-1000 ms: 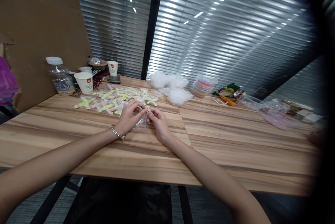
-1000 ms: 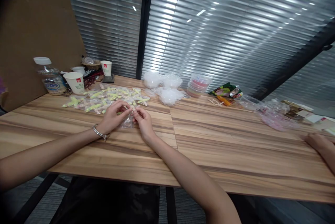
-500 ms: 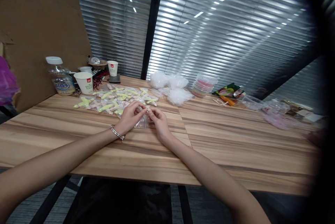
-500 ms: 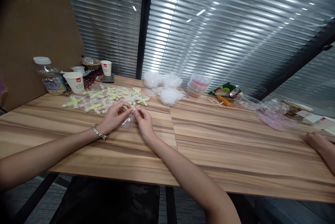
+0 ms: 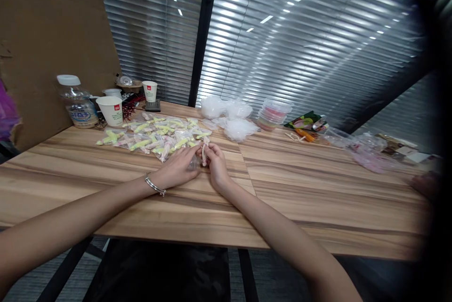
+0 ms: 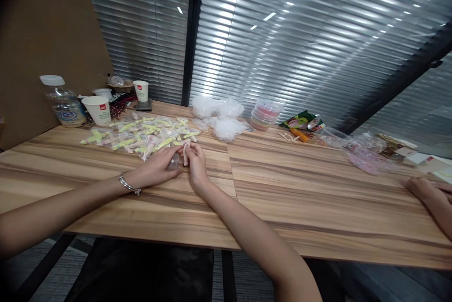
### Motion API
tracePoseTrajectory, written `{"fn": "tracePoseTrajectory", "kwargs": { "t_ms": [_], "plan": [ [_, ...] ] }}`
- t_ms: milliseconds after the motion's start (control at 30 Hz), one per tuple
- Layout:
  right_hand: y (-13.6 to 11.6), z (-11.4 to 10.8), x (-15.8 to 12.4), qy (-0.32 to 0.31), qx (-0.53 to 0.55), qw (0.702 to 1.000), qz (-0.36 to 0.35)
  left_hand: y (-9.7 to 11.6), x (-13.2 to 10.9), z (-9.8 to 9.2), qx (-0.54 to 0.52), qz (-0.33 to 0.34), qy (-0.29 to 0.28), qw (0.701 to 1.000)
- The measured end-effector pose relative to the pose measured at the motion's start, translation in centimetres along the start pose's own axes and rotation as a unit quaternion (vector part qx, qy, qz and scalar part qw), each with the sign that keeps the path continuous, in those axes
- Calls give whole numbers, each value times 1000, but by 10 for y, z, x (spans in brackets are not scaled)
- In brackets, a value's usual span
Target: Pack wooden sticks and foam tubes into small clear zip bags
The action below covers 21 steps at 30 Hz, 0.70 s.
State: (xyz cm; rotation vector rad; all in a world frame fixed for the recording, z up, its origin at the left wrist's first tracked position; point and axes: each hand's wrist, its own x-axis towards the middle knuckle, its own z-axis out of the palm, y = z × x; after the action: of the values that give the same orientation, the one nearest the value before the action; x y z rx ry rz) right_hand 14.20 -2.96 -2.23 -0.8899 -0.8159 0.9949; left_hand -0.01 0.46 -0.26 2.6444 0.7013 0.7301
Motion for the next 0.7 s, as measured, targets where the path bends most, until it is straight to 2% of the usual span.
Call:
{"fn": "tracePoseTrajectory", "kwargs": {
  "t_ms": [167, 400, 600, 700],
  "plan": [
    [-1, -1, -1, 31, 4, 999, -3, 1, 1, -3, -35, 9, 2, 999],
    [1, -2, -1, 28, -20, 999, -9, -1, 1, -1, -54, -8, -6, 998],
    [5, -9, 10, 98, 4, 995, -20, -8, 1, 2, -62, -34, -9, 997],
    [3, -14, 15, 105, -8, 994, -18, -9, 1, 1, -50, -39, 1, 998]
  ]
}}
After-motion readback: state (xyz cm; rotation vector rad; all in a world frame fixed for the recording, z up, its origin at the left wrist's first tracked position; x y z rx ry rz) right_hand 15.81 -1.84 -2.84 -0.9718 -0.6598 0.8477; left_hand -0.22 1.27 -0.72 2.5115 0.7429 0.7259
